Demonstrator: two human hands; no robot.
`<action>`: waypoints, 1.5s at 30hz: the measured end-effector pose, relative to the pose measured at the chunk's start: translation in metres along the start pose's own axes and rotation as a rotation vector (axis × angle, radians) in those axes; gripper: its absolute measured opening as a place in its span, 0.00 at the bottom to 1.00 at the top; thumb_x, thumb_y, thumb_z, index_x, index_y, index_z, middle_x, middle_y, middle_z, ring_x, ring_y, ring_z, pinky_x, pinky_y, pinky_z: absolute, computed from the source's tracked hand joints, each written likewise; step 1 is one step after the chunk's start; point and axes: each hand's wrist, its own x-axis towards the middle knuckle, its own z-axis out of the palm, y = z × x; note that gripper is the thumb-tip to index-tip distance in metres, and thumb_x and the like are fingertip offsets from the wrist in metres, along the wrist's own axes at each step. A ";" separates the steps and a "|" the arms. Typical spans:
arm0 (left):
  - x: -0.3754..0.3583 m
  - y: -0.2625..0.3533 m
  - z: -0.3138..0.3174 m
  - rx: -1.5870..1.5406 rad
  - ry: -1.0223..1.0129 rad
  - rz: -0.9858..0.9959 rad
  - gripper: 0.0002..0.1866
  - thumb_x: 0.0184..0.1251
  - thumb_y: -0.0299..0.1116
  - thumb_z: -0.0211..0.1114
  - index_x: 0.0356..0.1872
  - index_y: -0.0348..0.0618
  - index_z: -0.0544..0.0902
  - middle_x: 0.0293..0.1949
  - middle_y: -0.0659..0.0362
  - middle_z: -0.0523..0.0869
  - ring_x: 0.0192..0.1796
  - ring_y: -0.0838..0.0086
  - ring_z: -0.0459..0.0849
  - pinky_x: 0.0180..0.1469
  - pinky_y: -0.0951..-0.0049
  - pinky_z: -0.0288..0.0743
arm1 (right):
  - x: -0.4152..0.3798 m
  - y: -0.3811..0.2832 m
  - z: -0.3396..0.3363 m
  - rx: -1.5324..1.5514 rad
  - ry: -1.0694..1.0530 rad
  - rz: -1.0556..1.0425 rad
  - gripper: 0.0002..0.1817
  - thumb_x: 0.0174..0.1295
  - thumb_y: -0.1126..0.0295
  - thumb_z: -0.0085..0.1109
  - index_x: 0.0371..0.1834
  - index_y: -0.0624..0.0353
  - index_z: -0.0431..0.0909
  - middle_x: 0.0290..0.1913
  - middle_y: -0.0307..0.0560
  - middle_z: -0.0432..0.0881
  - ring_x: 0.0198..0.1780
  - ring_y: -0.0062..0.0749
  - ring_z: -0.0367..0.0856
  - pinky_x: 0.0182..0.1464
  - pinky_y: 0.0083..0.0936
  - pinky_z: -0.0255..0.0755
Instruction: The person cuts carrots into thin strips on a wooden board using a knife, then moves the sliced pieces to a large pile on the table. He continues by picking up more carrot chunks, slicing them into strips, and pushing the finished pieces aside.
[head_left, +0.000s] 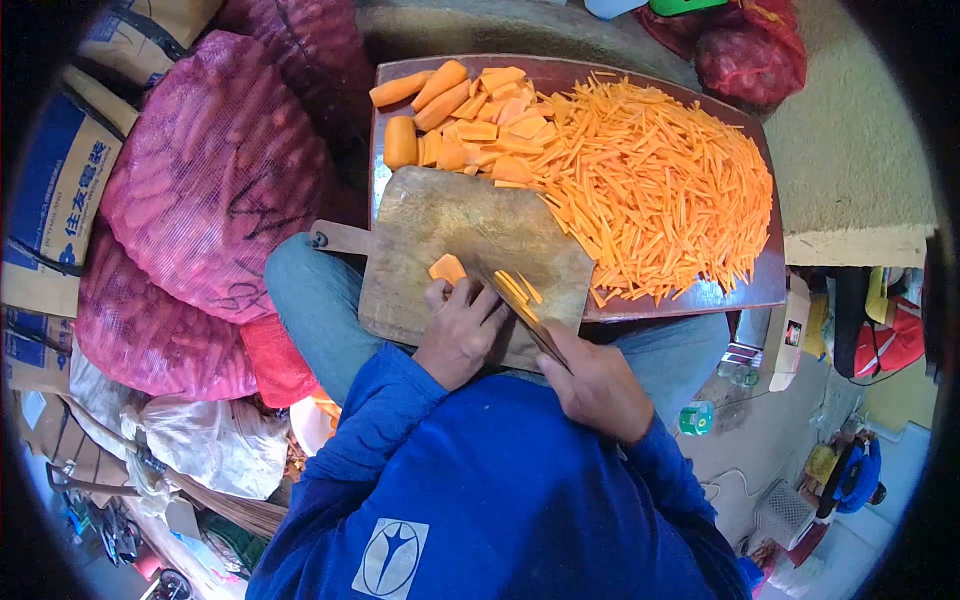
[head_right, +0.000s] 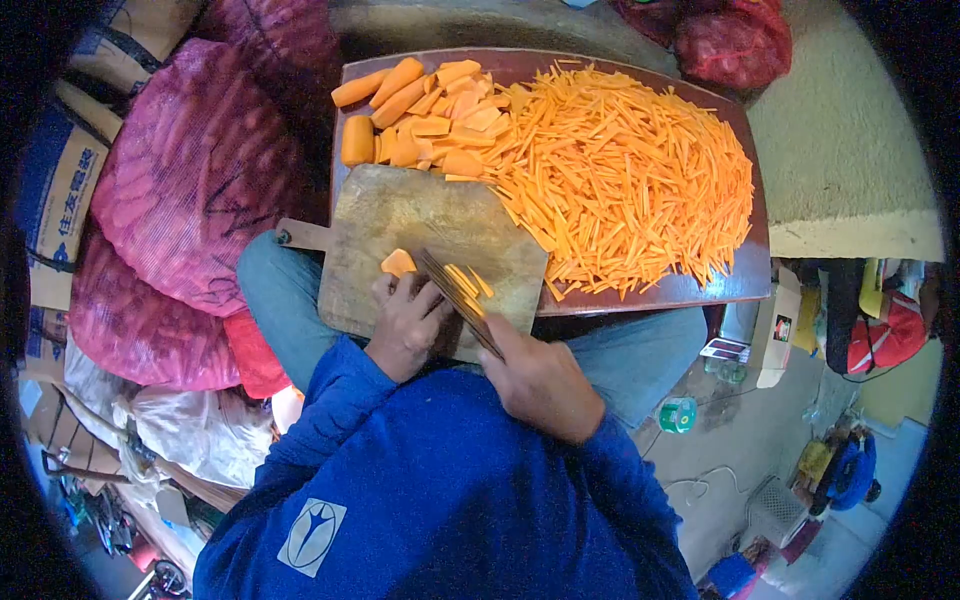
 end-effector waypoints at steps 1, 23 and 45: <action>0.000 0.001 0.000 -0.021 -0.035 -0.007 0.19 0.67 0.34 0.68 0.57 0.43 0.92 0.59 0.58 0.85 0.58 0.59 0.80 0.64 0.46 0.61 | 0.013 0.002 0.006 0.028 -0.001 -0.012 0.20 0.79 0.66 0.62 0.67 0.63 0.71 0.39 0.68 0.89 0.40 0.67 0.90 0.39 0.59 0.82; 0.000 0.001 -0.002 -0.017 -0.008 -0.025 0.19 0.64 0.33 0.68 0.56 0.42 0.91 0.57 0.56 0.85 0.59 0.57 0.80 0.67 0.46 0.61 | -0.005 -0.006 -0.010 -0.010 -0.057 0.052 0.19 0.80 0.65 0.60 0.65 0.63 0.72 0.39 0.68 0.89 0.40 0.70 0.89 0.39 0.61 0.82; -0.001 -0.003 0.002 -0.029 0.031 0.006 0.20 0.63 0.33 0.68 0.56 0.41 0.90 0.53 0.55 0.85 0.60 0.57 0.81 0.67 0.45 0.62 | 0.030 0.005 0.010 0.036 -0.040 0.000 0.23 0.80 0.63 0.62 0.70 0.64 0.71 0.40 0.69 0.89 0.39 0.68 0.90 0.39 0.59 0.83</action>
